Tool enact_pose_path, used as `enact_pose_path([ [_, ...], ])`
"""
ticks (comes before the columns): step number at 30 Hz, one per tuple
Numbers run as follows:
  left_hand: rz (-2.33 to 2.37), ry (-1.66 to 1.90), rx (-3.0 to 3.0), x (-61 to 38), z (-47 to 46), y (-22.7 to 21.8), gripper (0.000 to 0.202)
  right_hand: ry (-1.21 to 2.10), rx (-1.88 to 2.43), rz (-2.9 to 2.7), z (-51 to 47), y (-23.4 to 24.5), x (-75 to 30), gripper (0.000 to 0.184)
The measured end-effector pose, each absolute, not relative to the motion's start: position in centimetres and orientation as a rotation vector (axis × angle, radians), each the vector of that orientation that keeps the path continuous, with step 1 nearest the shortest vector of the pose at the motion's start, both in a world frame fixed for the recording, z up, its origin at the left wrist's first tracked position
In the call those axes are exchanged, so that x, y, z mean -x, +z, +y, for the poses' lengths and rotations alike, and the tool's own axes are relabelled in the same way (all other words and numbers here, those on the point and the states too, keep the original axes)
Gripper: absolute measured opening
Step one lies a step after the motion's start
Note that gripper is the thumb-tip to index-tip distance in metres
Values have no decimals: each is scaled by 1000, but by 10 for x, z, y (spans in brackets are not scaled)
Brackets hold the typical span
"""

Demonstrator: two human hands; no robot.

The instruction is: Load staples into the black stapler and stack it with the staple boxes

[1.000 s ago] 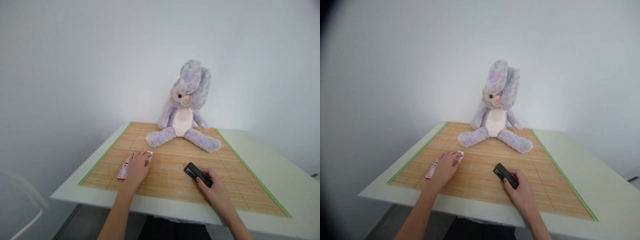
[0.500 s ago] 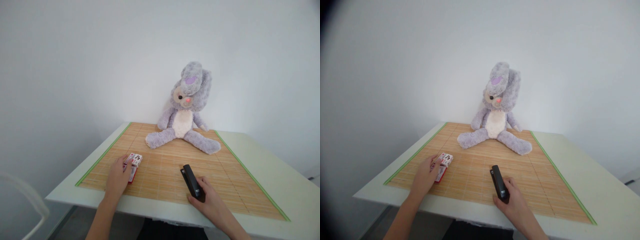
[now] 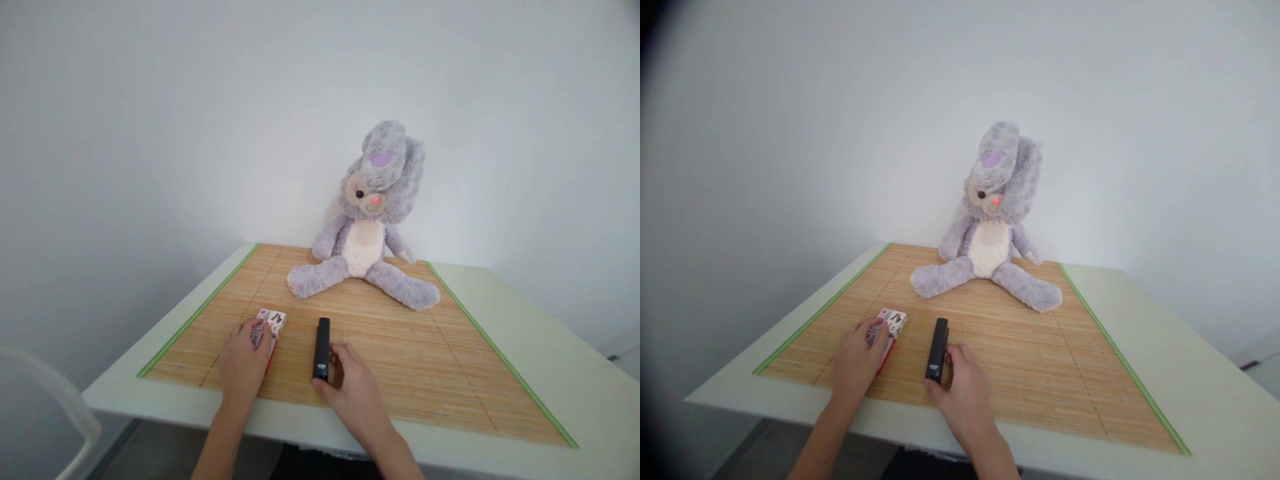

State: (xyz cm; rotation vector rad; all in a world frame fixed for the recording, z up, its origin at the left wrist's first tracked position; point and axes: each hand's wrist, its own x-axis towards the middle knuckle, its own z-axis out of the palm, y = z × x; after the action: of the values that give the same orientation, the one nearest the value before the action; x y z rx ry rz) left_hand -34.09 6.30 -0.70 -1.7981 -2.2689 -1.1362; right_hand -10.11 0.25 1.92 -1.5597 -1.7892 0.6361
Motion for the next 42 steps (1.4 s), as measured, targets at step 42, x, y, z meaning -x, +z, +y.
enact_pose_path([
  [42, -2295, -1116, 1785, 357, 68, -13, 41, 496, 1561, -1964, 12, 23, 186, 46],
])
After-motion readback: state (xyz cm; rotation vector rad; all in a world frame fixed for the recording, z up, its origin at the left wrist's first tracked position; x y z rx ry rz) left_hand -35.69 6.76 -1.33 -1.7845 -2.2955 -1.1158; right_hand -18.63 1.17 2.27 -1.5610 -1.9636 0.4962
